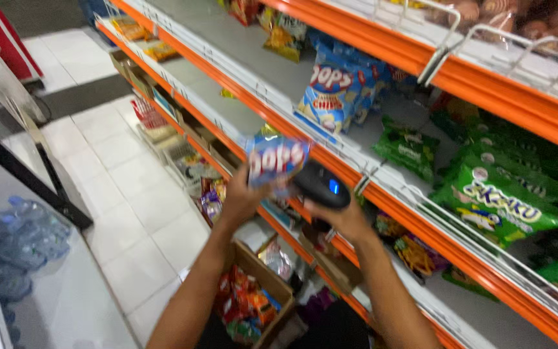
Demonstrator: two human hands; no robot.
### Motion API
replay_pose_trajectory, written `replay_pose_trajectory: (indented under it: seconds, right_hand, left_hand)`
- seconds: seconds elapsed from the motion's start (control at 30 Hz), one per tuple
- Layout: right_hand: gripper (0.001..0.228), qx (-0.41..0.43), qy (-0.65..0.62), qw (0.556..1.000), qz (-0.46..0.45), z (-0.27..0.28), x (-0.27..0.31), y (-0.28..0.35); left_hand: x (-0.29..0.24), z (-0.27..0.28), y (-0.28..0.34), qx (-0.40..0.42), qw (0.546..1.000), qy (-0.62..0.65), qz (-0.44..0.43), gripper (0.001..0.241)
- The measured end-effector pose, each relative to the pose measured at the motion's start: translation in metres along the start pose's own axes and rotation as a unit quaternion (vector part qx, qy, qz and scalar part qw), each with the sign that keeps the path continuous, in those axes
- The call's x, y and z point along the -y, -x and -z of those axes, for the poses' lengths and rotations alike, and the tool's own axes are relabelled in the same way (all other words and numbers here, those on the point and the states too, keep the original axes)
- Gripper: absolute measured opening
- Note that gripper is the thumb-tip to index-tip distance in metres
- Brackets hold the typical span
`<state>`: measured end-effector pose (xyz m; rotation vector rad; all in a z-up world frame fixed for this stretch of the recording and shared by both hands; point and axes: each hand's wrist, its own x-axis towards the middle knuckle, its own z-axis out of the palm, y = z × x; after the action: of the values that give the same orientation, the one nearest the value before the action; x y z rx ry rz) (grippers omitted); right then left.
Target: The person takes snack bags from a cardboard box, scans them with a handheld barcode scanner, and places them onto store shelves by hand.
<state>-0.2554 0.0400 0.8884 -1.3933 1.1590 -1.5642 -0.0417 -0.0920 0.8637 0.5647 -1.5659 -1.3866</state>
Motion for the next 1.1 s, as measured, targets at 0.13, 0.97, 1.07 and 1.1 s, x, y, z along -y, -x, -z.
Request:
replay_pose_trajectory:
  seconds: [0.13, 0.97, 1.07, 1.1]
  right_hand:
    - [0.039, -0.030, 0.074, 0.997, -0.016, 0.007, 0.025, -0.033]
    - [0.034, -0.184, -0.148, 0.972, -0.010, 0.007, 0.049, -0.114]
    - [0.035, -0.179, -0.169, 0.969, -0.021, 0.006, 0.044, -0.117]
    - [0.036, -0.181, -0.178, 0.967, -0.029, 0.005, 0.041, -0.117]
  left_hand:
    - [-0.032, -0.011, -0.059, 0.005, 0.983, -0.115, -0.144, 0.067]
    - [-0.023, -0.052, -0.206, 0.049, 0.963, -0.173, -0.200, 0.050]
    - [-0.026, -0.052, -0.197, 0.058, 0.973, -0.172, -0.141, 0.053]
    - [-0.026, -0.054, -0.195, 0.033, 0.966, -0.227, -0.124, 0.050]
